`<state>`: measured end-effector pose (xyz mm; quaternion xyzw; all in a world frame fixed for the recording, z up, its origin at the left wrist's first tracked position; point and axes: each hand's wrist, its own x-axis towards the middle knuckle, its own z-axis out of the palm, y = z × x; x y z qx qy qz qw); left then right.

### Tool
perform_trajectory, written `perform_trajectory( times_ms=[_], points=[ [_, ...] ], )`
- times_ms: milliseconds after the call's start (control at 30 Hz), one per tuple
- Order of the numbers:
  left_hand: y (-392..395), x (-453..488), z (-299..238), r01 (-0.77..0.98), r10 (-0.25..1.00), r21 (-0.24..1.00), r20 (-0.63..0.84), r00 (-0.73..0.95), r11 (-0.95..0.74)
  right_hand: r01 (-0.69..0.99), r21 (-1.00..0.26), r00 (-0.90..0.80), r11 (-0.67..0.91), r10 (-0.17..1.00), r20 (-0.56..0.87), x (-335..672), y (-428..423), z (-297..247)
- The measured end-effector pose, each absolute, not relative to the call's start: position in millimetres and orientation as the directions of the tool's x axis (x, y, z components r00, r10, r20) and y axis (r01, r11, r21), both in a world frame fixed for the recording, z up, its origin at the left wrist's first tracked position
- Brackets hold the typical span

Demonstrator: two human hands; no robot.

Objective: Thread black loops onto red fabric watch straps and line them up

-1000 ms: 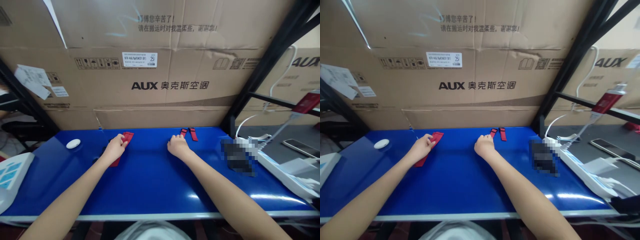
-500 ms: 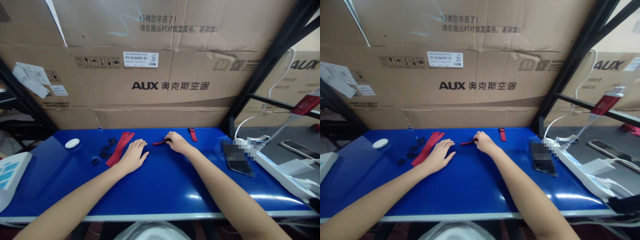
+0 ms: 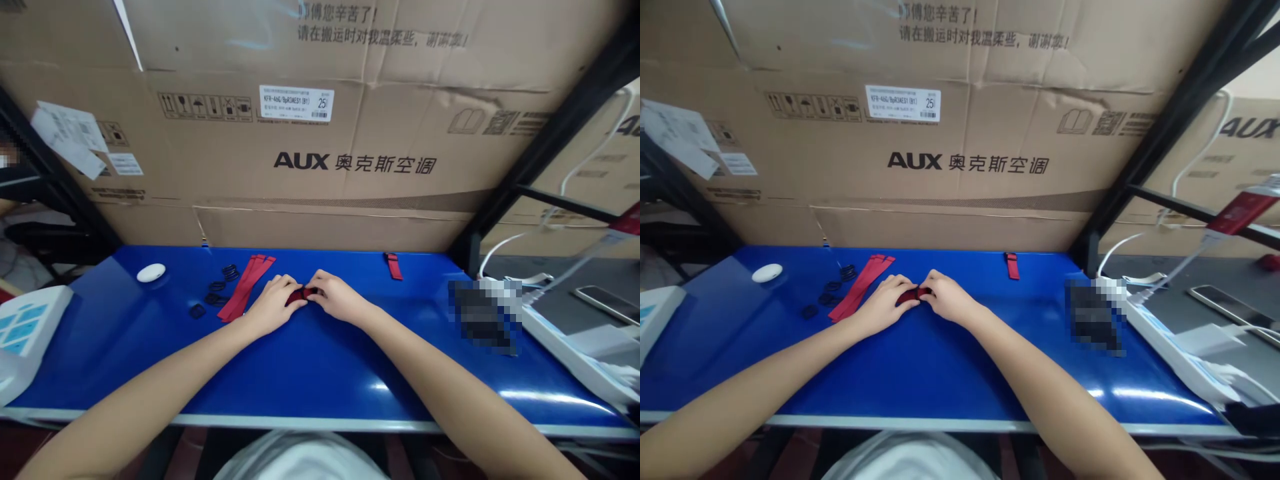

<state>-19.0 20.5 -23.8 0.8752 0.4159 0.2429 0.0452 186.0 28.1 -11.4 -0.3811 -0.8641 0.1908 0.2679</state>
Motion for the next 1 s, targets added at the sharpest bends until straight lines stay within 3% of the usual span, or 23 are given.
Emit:
perform_trajectory(
  times_ms=[167, 333, 433, 733, 900, 1000],
  points=[
    [18.7, -17.8, -17.9, 0.636, 0.701, 0.301, 0.388, 0.599, -0.71, 0.451, -0.73, -0.497, 0.513, 0.824, 0.272, 187.3, 31.6, -14.7],
    [14.0, -18.5, -9.4, 0.488, 0.618, 0.379, 0.462, 0.636, -0.786, 0.165, -0.949, -0.58, 0.267, 0.805, 0.126, 196.2, 37.4, -9.8],
    [12.9, -20.2, -5.2, 0.48, 0.611, 0.378, 0.519, 0.598, -0.791, 0.171, -0.935, -0.575, 0.311, 0.802, 0.162, 197.2, 38.5, -3.3],
    [14.6, -26.0, -3.9, 0.511, 0.618, 0.35, 0.487, 0.617, -0.785, 0.288, -0.815, -0.609, 0.504, 0.753, 0.25, 196.6, 34.4, 12.5],
    [20.5, -32.9, -4.3, 0.473, 0.65, 0.448, 0.475, 0.593, -0.759, 0.014, -0.952, -0.514, 0.306, 0.819, 0.255, 202.6, 35.5, 15.8],
    [19.9, -29.3, -3.2, 0.463, 0.703, 0.546, 0.401, 0.588, -0.698, -0.106, -0.969, -0.461, 0.224, 0.852, 0.247, 198.8, 34.5, 15.5]
  ],
)
